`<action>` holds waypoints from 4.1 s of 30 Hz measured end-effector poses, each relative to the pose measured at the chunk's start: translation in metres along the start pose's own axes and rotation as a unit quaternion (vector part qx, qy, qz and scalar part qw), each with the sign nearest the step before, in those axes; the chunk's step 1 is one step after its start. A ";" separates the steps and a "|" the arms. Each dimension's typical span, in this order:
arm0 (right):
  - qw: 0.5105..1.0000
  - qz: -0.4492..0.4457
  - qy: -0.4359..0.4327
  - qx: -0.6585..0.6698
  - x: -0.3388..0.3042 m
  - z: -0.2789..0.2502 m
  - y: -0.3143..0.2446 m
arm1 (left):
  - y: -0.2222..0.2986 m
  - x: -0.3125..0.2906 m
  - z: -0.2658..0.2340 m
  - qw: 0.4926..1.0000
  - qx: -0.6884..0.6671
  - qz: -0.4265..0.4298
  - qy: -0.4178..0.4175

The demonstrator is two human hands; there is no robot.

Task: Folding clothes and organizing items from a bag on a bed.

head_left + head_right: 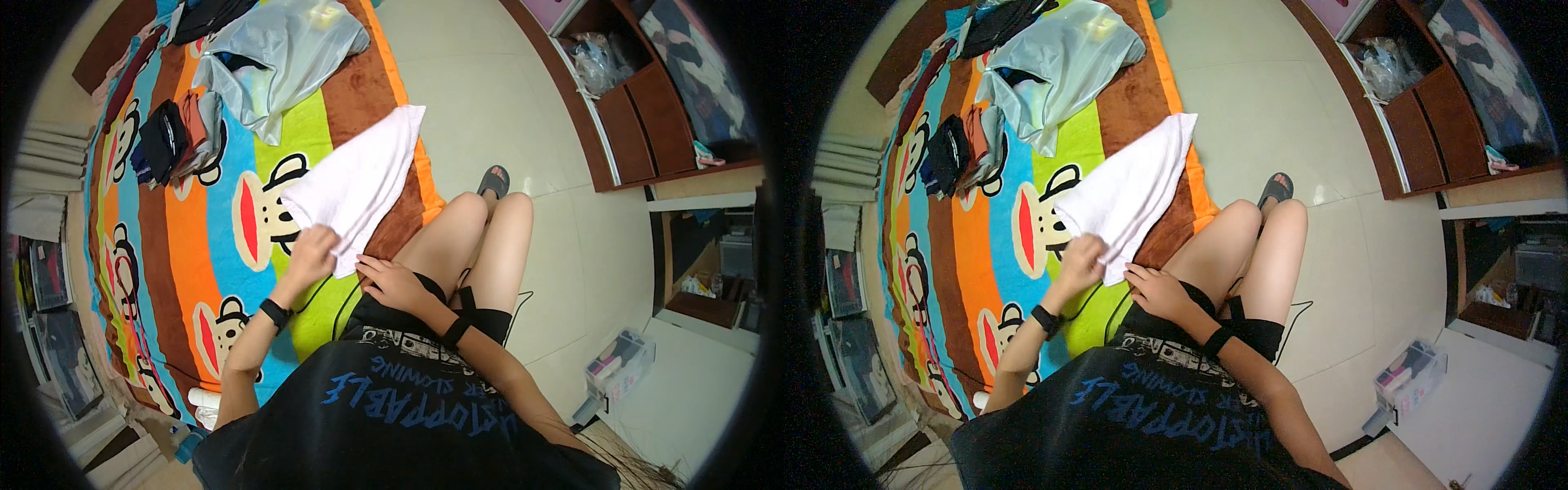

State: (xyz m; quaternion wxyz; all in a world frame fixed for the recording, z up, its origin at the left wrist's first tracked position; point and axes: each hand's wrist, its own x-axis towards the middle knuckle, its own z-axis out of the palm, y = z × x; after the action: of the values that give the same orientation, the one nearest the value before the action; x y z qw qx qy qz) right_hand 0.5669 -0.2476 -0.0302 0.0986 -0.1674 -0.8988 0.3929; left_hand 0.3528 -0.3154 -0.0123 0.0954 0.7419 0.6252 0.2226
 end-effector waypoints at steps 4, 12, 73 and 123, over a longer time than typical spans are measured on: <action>1.000 0.015 0.027 -0.002 -0.002 0.005 0.007 | 0.019 -0.008 0.005 0.994 -0.042 -0.082 0.056; 0.999 0.049 0.015 -0.013 0.003 0.007 0.006 | 0.039 -0.010 -0.007 0.995 -0.028 -0.095 -0.026; 0.935 0.133 0.327 0.033 0.182 -0.093 0.057 | 0.012 0.063 0.049 0.965 0.137 -0.224 -0.023; 0.986 0.031 0.083 -0.143 0.061 -0.007 0.041 | -0.048 0.019 -0.101 0.963 0.126 -0.208 -0.115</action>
State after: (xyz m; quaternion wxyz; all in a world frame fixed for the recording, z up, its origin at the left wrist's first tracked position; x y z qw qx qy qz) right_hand 0.5221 -0.1936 -0.0533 0.1354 -0.2392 -0.9289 0.2481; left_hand 0.2674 -0.3014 0.0609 0.1162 0.6224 0.7734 0.0308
